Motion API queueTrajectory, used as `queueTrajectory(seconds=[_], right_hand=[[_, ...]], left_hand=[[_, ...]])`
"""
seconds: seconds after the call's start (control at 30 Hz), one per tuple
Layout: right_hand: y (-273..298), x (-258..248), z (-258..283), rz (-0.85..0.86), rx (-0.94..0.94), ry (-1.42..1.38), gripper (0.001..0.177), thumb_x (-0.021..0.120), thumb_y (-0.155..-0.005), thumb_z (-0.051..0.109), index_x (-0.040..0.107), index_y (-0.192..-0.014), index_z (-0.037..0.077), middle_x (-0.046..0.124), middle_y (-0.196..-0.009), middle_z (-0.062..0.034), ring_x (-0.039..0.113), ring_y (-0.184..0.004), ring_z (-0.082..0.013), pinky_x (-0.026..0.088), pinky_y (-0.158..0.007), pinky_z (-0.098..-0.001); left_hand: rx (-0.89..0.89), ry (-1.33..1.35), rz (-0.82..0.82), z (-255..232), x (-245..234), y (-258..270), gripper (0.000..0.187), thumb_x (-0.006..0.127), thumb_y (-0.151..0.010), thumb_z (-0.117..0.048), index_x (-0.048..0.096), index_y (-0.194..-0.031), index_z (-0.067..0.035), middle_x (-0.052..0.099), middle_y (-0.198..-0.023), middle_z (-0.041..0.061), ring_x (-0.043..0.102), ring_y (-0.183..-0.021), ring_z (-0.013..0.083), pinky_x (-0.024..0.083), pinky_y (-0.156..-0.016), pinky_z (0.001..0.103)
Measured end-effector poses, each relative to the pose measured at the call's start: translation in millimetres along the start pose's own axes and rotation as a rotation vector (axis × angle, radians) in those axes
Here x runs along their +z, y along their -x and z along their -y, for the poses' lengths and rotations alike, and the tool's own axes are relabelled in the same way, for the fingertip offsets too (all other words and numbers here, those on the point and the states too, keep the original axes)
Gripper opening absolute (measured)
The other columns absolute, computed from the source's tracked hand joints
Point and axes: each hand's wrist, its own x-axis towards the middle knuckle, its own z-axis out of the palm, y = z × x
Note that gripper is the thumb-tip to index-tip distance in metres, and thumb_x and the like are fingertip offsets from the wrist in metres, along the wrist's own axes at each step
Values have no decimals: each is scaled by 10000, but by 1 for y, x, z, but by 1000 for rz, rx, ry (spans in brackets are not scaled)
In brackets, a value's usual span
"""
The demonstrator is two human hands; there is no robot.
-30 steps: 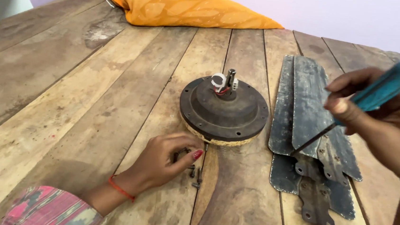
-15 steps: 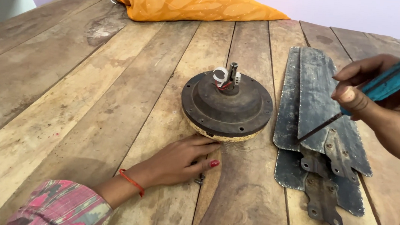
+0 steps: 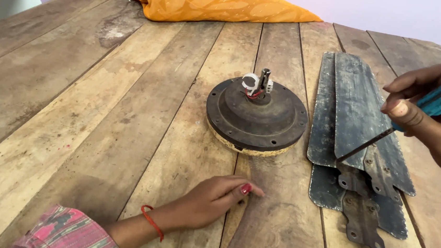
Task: The person attaches ceiling fan blades to the motor housing using a screwdriver and screws. They align each blade, insert screws, and tighten them to secure the blades in place.
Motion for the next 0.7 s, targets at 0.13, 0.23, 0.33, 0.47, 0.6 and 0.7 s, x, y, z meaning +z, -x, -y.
queueTrajectory(seconds=[0.13,0.23,0.33,0.47,0.6,0.7], right_hand=[[-6,2,-6,49,8,18,435,617,-946,391,611,-1222,55,700,-943,-83,711,-805,-185,606,-634,-332],[0,3,-8,13,-8,59,418,637,-946,372,616,-1205,44,697,-921,-87,712,-809,-174,611,-636,-337],[1,2,-10,-8,-46,28,416,660,-972,372,616,-1225,45,692,-928,-82,706,-808,-166,605,-640,-339],[1,2,-11,-8,-38,24,422,680,-998,375,619,-1255,45,695,-888,-84,708,-812,-176,604,-658,-337],[0,2,-5,15,-41,25,429,670,-955,383,618,-1221,50,690,-938,-79,706,-815,-176,616,-696,-348],[0,1,0,32,-13,57,431,698,-935,382,634,-1204,51,697,-929,-86,721,-848,-187,632,-768,-374]], left_hand=[[-41,27,64,-7,8,4,423,405,-1094,-343,725,-1198,-86,683,-926,85,647,-880,173,519,-834,337],[-37,51,82,-10,11,6,420,406,-1093,-339,734,-1167,-87,693,-907,77,649,-865,175,518,-820,332],[-21,71,100,-11,15,8,439,404,-1087,-355,743,-1118,-76,742,-958,56,687,-881,157,534,-824,323],[6,206,141,-6,20,9,514,400,-1109,-406,748,-1032,-35,766,-980,75,718,-928,134,578,-878,302],[11,312,200,-4,22,12,587,398,-1136,-443,740,-943,-7,759,-922,86,716,-877,144,592,-859,300],[28,258,227,-6,24,16,624,371,-1134,-463,752,-914,-20,761,-882,61,721,-855,138,590,-847,289]])
